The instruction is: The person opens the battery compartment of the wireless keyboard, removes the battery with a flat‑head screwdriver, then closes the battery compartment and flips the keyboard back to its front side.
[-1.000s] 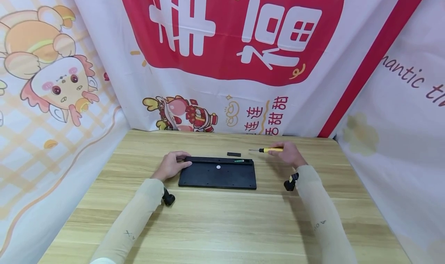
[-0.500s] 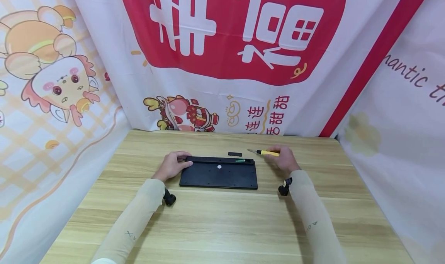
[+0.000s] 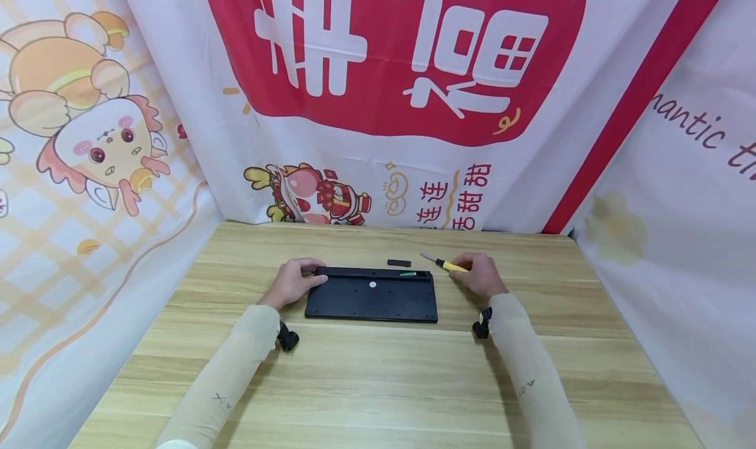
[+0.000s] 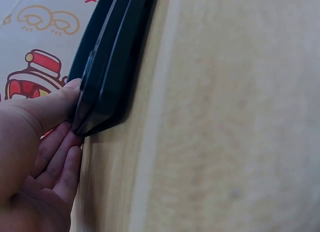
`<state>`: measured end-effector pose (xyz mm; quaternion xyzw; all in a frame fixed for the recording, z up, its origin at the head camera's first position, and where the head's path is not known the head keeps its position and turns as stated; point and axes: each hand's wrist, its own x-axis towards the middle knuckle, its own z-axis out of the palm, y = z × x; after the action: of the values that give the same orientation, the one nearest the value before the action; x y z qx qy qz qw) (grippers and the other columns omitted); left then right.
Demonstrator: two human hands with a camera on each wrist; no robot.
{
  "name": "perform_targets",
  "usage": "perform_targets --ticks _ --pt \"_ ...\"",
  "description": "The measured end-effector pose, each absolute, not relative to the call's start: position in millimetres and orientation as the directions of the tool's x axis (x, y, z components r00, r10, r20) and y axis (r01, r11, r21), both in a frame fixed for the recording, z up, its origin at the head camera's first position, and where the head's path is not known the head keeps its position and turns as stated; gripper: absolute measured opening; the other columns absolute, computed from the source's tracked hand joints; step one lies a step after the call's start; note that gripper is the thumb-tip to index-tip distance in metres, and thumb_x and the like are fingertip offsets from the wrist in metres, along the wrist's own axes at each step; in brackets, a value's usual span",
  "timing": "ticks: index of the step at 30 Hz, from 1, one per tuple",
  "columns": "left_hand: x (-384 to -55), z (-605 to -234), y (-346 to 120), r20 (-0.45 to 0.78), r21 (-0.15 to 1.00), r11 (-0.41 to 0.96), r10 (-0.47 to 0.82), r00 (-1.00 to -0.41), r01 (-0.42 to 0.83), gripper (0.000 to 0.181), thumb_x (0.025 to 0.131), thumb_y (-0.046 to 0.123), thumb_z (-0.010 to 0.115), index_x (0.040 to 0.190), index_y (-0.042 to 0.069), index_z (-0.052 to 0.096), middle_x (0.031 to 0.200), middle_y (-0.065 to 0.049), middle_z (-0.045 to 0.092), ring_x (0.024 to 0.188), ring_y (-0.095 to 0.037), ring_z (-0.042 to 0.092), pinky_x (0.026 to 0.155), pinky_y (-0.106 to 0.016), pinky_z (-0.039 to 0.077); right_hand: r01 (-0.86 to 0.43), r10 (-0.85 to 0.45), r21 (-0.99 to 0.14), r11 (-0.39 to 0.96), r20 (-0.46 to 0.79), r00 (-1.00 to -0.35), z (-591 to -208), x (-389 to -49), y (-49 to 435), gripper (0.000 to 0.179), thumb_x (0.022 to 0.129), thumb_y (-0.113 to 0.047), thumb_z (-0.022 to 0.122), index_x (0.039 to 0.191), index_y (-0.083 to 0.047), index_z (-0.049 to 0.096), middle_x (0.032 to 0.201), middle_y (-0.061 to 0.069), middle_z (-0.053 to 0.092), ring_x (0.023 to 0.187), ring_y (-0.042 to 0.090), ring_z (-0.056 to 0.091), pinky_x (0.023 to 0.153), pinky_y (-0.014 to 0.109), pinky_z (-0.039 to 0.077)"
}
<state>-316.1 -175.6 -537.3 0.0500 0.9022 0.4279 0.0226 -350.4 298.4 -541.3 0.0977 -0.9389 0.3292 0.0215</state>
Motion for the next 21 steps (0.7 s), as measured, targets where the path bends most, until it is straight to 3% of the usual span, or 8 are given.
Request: perform_targets --ticks 6,14,21 --pt "-314.5 -536.1 -175.3 0.009 0.777 0.625 0.112 -0.994 0.077 0.032 0.097 0.025 0.080 0.127 0.016 0.076 0.138 -0.010 0.071 0.131 -0.033 0.066 0.112 -0.050 0.055 -0.245 -0.214 -0.595 0.766 0.123 -0.969 -538.4 -348.0 297.2 0.016 0.092 -0.016 0.083 0.105 -0.006 0.080 0.096 0.010 0.079 0.086 0.022 0.071 0.078 0.036 0.058" --pt "-316.1 -538.1 -176.5 0.005 0.775 0.627 0.118 -0.993 0.078 0.032 0.097 0.025 0.079 0.128 0.016 0.076 0.139 -0.011 0.071 0.132 -0.033 0.065 0.112 -0.050 0.055 -0.263 -0.264 -0.549 0.793 0.079 -0.961 -505.6 -343.2 283.6 0.030 0.096 -0.017 0.078 0.122 -0.001 0.076 0.119 0.018 0.076 0.111 0.034 0.071 0.099 0.054 0.060" --pt "-316.5 -540.2 -176.7 0.018 0.771 0.630 0.125 -0.992 0.094 0.032 0.097 0.026 0.080 0.128 0.016 0.076 0.138 -0.010 0.071 0.131 -0.033 0.066 0.111 -0.050 0.055 -0.450 -0.442 -0.457 0.768 0.131 -0.888 -481.2 -337.9 256.8 0.026 0.092 -0.011 0.082 0.113 0.003 0.078 0.107 0.020 0.078 0.099 0.037 0.073 0.090 0.054 0.062"
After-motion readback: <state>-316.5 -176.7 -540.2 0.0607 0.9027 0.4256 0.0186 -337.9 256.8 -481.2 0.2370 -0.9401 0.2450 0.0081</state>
